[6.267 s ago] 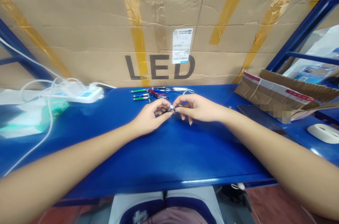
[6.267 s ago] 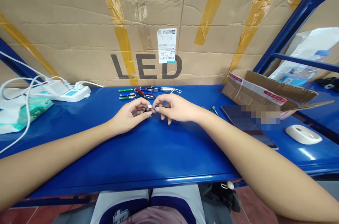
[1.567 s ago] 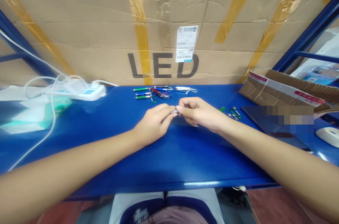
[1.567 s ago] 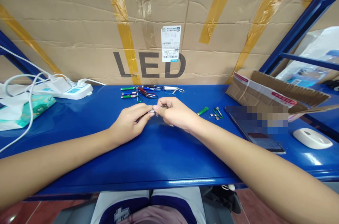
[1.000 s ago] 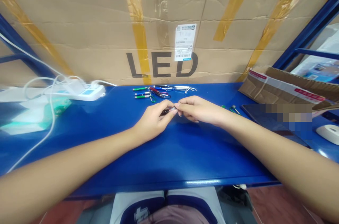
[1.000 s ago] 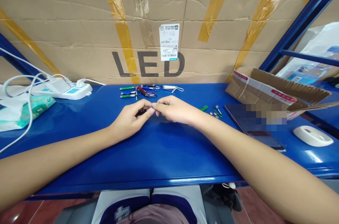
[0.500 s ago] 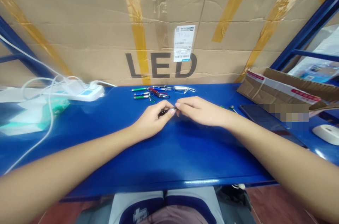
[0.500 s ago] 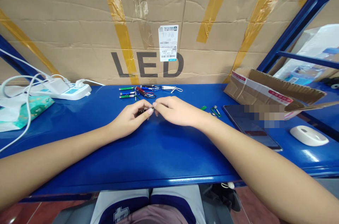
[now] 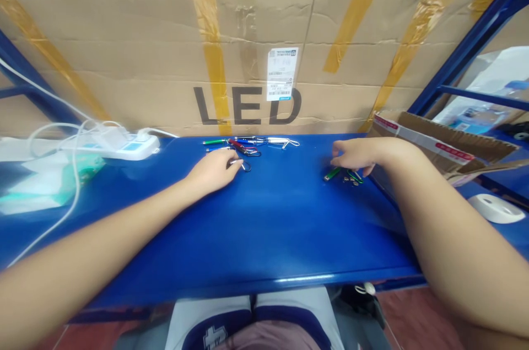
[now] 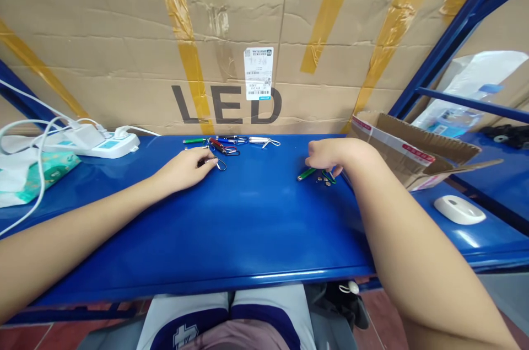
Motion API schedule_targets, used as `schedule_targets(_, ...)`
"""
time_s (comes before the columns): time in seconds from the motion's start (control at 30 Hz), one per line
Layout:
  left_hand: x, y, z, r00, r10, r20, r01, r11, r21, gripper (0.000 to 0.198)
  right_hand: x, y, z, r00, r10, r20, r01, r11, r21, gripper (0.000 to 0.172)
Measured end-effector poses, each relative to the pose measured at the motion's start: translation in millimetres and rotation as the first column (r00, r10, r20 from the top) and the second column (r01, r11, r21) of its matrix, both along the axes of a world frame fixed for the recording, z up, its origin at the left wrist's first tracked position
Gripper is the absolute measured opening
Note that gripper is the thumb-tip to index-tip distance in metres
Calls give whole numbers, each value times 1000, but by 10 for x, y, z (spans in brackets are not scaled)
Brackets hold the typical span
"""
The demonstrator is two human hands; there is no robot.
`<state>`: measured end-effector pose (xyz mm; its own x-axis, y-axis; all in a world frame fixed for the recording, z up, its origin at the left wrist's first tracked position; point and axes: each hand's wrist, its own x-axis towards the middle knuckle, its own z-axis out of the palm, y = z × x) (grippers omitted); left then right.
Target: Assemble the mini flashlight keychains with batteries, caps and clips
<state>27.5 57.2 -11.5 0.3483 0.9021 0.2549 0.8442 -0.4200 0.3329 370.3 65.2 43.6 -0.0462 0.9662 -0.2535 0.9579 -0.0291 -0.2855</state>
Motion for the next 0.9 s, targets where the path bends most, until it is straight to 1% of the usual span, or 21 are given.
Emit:
schedule_targets(0.03,-14,9,-1,999,9,-52,-8,1000,21,32,3,-15,14,998,-14,68,23,992,-123,9)
schedule_targets(0.1,-41,30,-12,990,33,-140,-24,998,63,28,-11,-38,52,995,10,104,9,985,-174,5)
schedule_targets(0.2,-46,22,-9,972,86,-217,-59,990,125,28,-46,-64,111,993,33,111,-20,992,-121,3)
schedule_targets(0.27,20,-51,28,963,117,-242,-68,977,203,31,-81,-100,120,987,11,159,8,993,-120,9)
schedule_targets(0.3,85,-111,57,963,107,-247,-40,964,262,33,-104,-128,108,981,-1,194,25,992,-124,14)
schedule_targets(0.33,174,-183,87,964,62,-258,23,948,316,33,-131,-162,83,972,-18,236,47,992,-119,20)
schedule_targets(0.37,285,-262,115,960,-23,-277,120,933,339,33,-159,-203,45,961,-23,275,56,992,-111,26)
schedule_targets(0.4,417,-340,136,948,-123,-294,222,916,333,32,-185,-249,-3,945,-40,324,57,997,-45,31)
schedule_targets(0.43,565,-411,148,930,-210,-302,305,899,315,32,-208,-298,-57,911,-92,402,84,996,38,34)
schedule_targets(0.5,888,-508,138,896,-332,-295,408,877,252,34,-235,-401,-162,880,-156,448,113,986,121,40)
schedule_targets(0.53,1053,-527,117,884,-369,-287,435,874,216,36,-238,-450,-205,870,-177,461,120,981,152,41)
schedule_targets(0.63,1509,-479,26,882,-396,-254,441,883,157,36,-223,-570,-278,852,-218,476,100,960,260,41)
schedule_targets(0.73,1839,-354,-35,892,-398,-216,426,899,99,37,-201,-628,-310,841,-249,480,101,945,312,39)
schedule_targets(0.83,1999,-252,-34,885,-411,-221,434,899,65,25,-182,-626,-356,848,-227,479,76,947,313,40)
schedule_targets(0.9,1999,-218,-18,885,-408,-224,426,904,40,28,-166,-603,-390,859,-197,473,50,951,304,42)
